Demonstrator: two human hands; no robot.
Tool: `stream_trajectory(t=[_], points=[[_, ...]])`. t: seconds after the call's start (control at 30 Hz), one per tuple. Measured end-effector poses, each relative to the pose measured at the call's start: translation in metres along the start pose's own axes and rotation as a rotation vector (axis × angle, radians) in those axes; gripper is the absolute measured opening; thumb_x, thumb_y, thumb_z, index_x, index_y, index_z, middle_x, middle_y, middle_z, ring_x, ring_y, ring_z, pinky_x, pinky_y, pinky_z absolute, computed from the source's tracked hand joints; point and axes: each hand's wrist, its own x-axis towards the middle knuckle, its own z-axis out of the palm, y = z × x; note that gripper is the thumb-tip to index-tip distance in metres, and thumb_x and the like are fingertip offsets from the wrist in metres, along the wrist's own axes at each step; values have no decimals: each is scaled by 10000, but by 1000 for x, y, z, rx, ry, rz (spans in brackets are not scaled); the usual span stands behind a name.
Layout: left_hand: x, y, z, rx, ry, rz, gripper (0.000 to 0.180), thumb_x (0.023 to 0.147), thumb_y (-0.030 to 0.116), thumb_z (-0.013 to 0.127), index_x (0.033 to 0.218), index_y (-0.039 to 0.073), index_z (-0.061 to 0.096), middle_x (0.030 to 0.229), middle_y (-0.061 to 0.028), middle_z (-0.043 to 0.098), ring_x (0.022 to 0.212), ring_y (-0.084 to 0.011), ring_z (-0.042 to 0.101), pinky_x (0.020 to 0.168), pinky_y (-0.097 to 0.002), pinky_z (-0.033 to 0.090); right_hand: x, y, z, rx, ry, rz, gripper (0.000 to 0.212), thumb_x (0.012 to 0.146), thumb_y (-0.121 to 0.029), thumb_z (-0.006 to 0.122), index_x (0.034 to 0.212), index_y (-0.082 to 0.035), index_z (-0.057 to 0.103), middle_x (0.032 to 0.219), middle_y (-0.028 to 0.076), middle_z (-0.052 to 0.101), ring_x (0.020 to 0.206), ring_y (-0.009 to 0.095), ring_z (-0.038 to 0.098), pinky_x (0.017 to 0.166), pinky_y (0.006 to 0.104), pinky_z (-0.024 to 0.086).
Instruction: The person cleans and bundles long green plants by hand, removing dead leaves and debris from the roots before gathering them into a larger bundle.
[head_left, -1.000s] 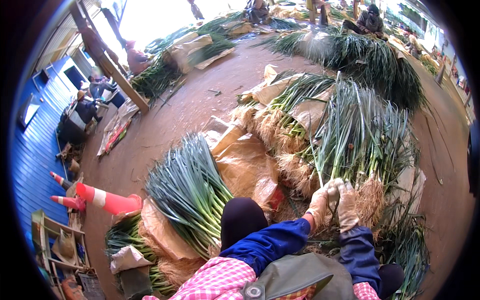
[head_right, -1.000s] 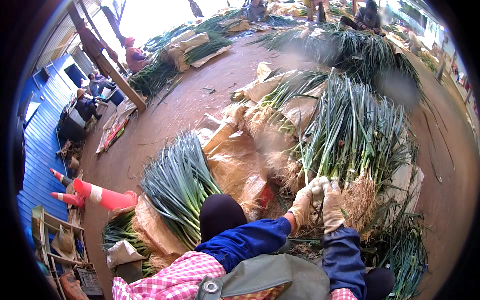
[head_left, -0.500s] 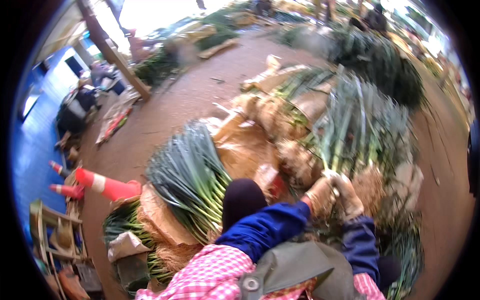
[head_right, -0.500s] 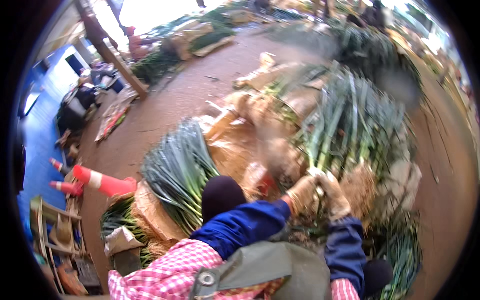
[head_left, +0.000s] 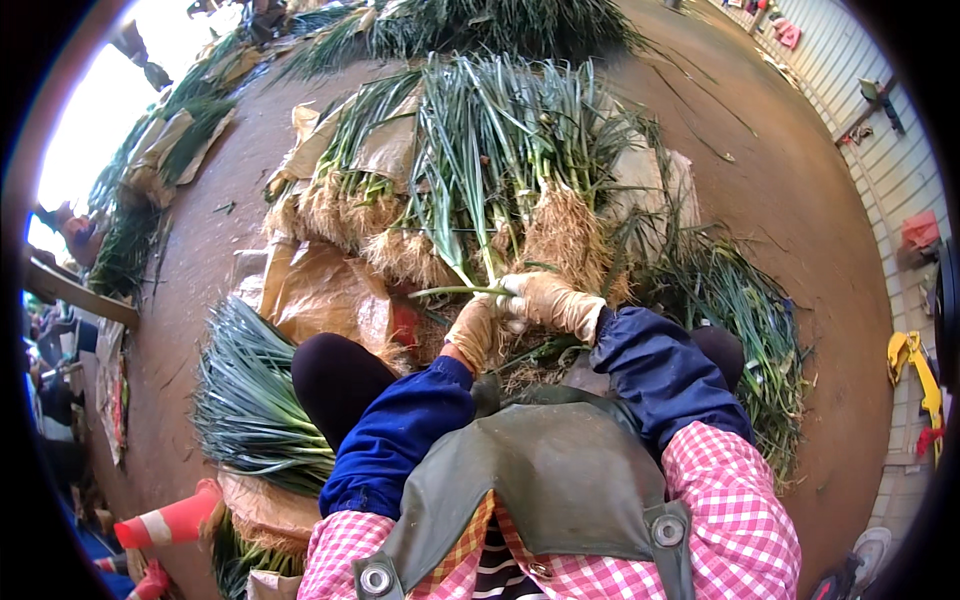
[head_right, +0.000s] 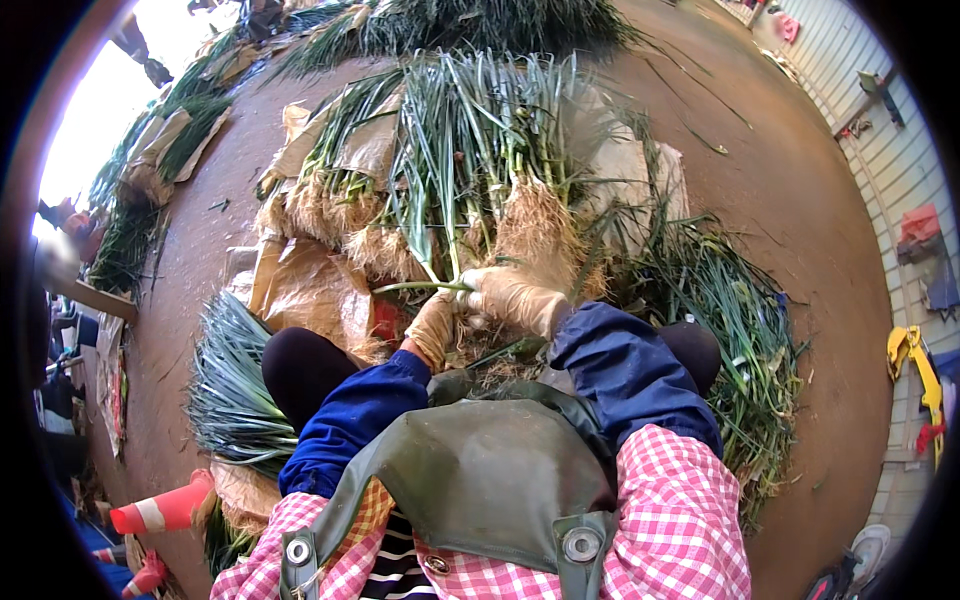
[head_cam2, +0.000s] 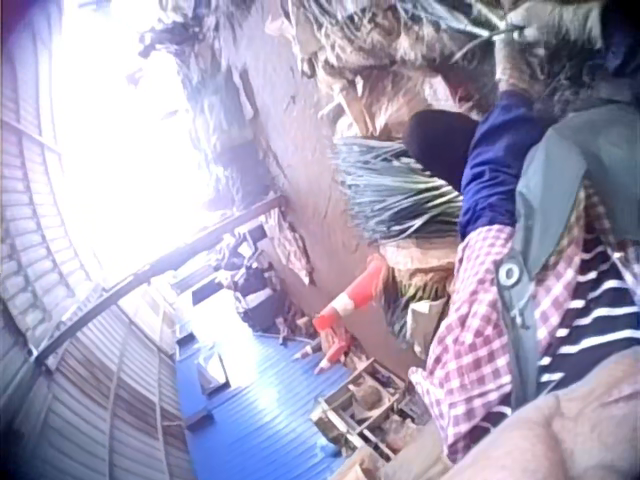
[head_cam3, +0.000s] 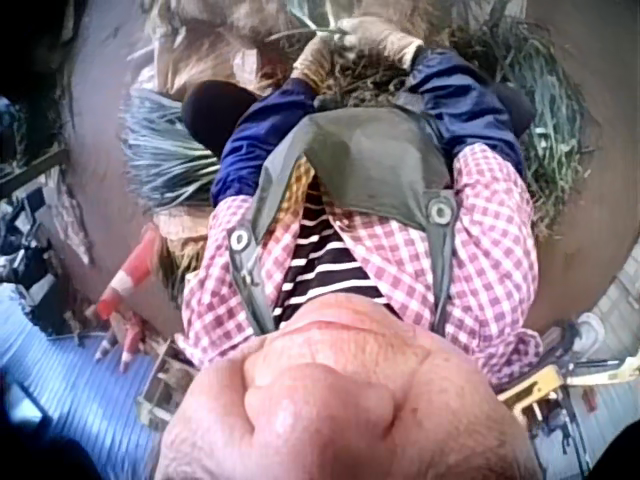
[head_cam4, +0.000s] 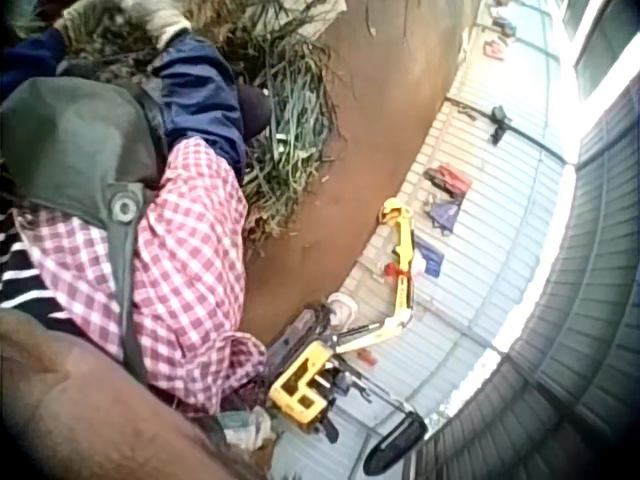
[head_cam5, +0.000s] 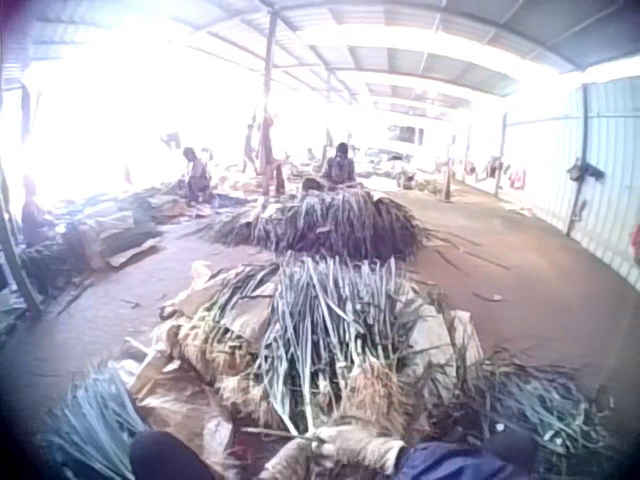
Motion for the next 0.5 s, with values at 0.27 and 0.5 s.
stream_trajectory(t=[0.27,0.5], points=[[3,30,-2,-265,81,239,198,907,191,582,976,15,641,678,36,517,514,-56,402,452,-174,341,-121,-5,-89,316,-110,182,260,877,-209,545,1034,-5,584,943,70,697,787,140,630,655,299,507],[-7,55,28,-97,-134,391,296,926,234,573,1145,44,637,554,98,417,445,-28,380,418,-176,306,-242,97,-175,-1090,-572,1202,536,747,-386,699,1208,-122,625,1169,109,649,1132,289,593,944,412,460]])
